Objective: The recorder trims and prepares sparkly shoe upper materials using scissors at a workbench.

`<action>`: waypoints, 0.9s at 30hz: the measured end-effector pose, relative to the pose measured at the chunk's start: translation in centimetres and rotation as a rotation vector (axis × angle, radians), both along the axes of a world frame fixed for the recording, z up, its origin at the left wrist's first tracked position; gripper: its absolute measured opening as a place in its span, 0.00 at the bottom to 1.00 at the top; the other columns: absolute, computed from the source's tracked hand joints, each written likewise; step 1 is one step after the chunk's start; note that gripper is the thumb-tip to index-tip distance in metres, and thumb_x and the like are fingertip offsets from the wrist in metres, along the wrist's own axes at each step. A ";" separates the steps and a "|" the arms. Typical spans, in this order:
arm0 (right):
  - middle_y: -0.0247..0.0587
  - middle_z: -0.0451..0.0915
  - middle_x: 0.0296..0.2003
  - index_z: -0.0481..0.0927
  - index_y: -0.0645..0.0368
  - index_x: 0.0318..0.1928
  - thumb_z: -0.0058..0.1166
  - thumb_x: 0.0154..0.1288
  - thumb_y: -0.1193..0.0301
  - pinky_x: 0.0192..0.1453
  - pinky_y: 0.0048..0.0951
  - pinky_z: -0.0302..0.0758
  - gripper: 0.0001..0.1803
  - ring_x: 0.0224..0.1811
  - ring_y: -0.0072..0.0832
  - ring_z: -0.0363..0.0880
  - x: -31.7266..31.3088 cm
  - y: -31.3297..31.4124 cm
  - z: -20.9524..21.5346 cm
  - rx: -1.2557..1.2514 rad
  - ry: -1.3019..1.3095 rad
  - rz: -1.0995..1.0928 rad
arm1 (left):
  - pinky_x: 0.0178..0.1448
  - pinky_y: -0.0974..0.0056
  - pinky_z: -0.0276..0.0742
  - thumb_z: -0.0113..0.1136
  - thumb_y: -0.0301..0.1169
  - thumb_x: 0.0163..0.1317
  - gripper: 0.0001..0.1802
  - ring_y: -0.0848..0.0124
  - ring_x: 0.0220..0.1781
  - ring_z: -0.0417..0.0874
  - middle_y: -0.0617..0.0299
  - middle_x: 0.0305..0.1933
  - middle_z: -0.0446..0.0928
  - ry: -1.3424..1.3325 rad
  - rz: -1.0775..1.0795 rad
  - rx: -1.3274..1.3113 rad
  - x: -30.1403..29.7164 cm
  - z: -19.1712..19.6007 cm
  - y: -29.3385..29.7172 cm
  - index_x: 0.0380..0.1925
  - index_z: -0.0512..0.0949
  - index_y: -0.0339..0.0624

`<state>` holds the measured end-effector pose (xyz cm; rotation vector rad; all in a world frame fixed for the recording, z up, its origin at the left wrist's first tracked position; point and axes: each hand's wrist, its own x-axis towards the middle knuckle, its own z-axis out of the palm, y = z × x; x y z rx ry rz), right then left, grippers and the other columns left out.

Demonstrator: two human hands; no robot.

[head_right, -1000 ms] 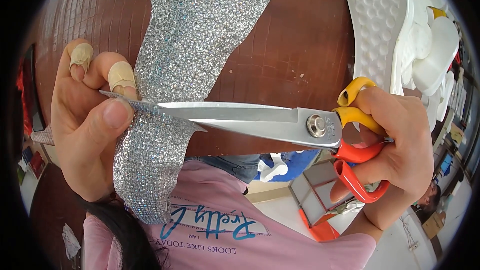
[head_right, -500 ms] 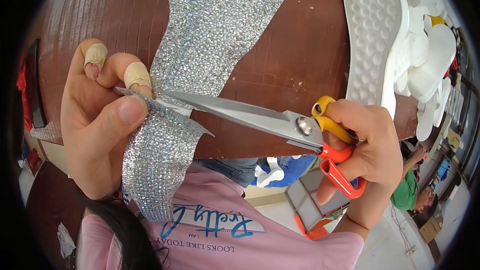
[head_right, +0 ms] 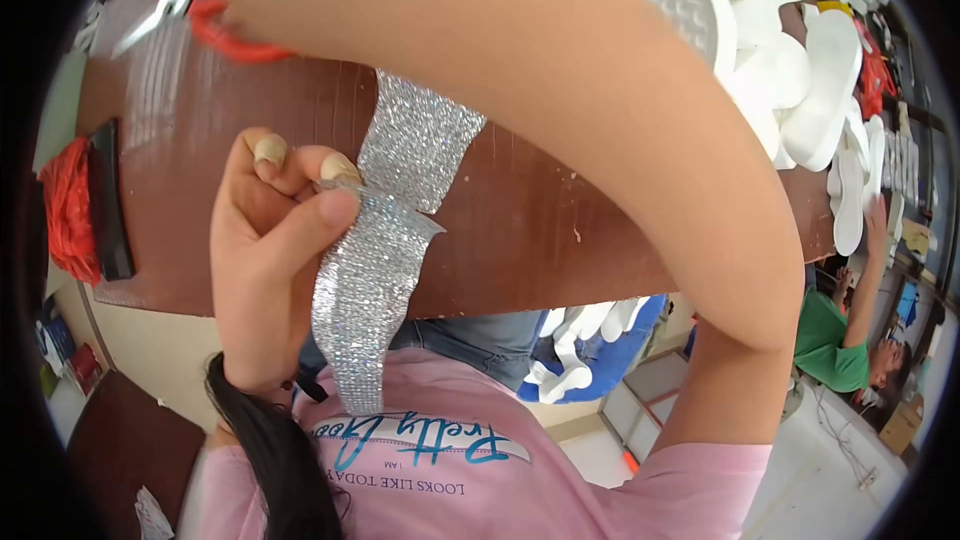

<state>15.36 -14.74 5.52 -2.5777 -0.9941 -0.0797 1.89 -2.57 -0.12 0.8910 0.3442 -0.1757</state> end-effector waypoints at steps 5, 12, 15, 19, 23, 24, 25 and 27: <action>0.38 0.82 0.30 0.84 0.53 0.29 0.53 0.54 0.68 0.28 0.35 0.75 0.08 0.28 0.31 0.79 6.2 12.5 -6.9 -0.241 -0.205 0.399 | 0.34 0.75 0.70 0.52 0.10 0.49 0.22 0.74 0.31 0.73 0.56 0.35 0.74 -0.005 -0.007 -0.019 0.7 0.7 -0.1 0.36 0.58 0.48; 0.39 0.79 0.27 0.82 0.61 0.30 0.57 0.47 0.75 0.25 0.23 0.69 0.07 0.26 0.27 0.75 2.5 -2.3 1.1 0.047 0.275 0.191 | 0.32 0.77 0.68 0.54 0.10 0.48 0.23 0.74 0.30 0.72 0.56 0.35 0.74 -0.049 0.024 -0.120 0.6 0.1 1.4 0.36 0.57 0.48; 0.40 0.77 0.25 0.81 0.66 0.30 0.59 0.42 0.79 0.23 0.15 0.64 0.09 0.25 0.24 0.71 -2.5 -2.2 4.5 0.197 0.607 -0.062 | 0.32 0.77 0.68 0.55 0.10 0.47 0.24 0.74 0.30 0.72 0.55 0.35 0.74 -0.056 0.006 -0.135 1.1 -0.2 0.6 0.36 0.57 0.48; 0.41 0.76 0.26 0.80 0.66 0.28 0.58 0.41 0.82 0.21 0.16 0.59 0.08 0.22 0.22 0.67 -3.8 -4.5 1.6 0.118 0.585 0.208 | 0.31 0.78 0.67 0.55 0.10 0.46 0.25 0.74 0.30 0.72 0.55 0.35 0.74 -0.061 0.018 -0.090 1.0 -0.4 0.5 0.37 0.57 0.47; 0.41 0.75 0.26 0.80 0.66 0.27 0.57 0.42 0.83 0.21 0.17 0.59 0.07 0.20 0.22 0.65 -5.0 -4.9 0.2 0.256 0.536 0.201 | 0.31 0.78 0.67 0.56 0.10 0.46 0.26 0.75 0.30 0.72 0.55 0.35 0.74 -0.064 0.040 -0.042 1.0 -0.2 -0.2 0.38 0.57 0.47; 0.41 0.75 0.26 0.80 0.66 0.27 0.57 0.42 0.83 0.21 0.16 0.59 0.06 0.20 0.22 0.65 -5.0 -4.8 0.3 0.242 0.554 0.177 | 0.32 0.78 0.68 0.56 0.10 0.46 0.26 0.74 0.30 0.72 0.55 0.35 0.74 -0.068 0.043 -0.032 1.1 -0.2 -0.4 0.39 0.57 0.47; 0.41 0.75 0.25 0.80 0.66 0.26 0.57 0.43 0.82 0.21 0.16 0.59 0.06 0.20 0.22 0.65 -4.9 -4.7 0.6 0.230 0.574 0.154 | 0.32 0.78 0.68 0.56 0.10 0.46 0.26 0.74 0.30 0.73 0.55 0.35 0.74 -0.072 0.046 -0.022 1.2 -0.2 -0.6 0.39 0.57 0.47; 0.42 0.74 0.25 0.80 0.66 0.26 0.57 0.43 0.82 0.22 0.16 0.60 0.05 0.20 0.23 0.65 -4.5 -4.4 0.9 0.202 0.612 0.108 | 0.33 0.77 0.69 0.56 0.10 0.46 0.27 0.74 0.30 0.73 0.54 0.35 0.74 -0.081 0.053 -0.002 1.4 -0.3 -0.9 0.39 0.57 0.47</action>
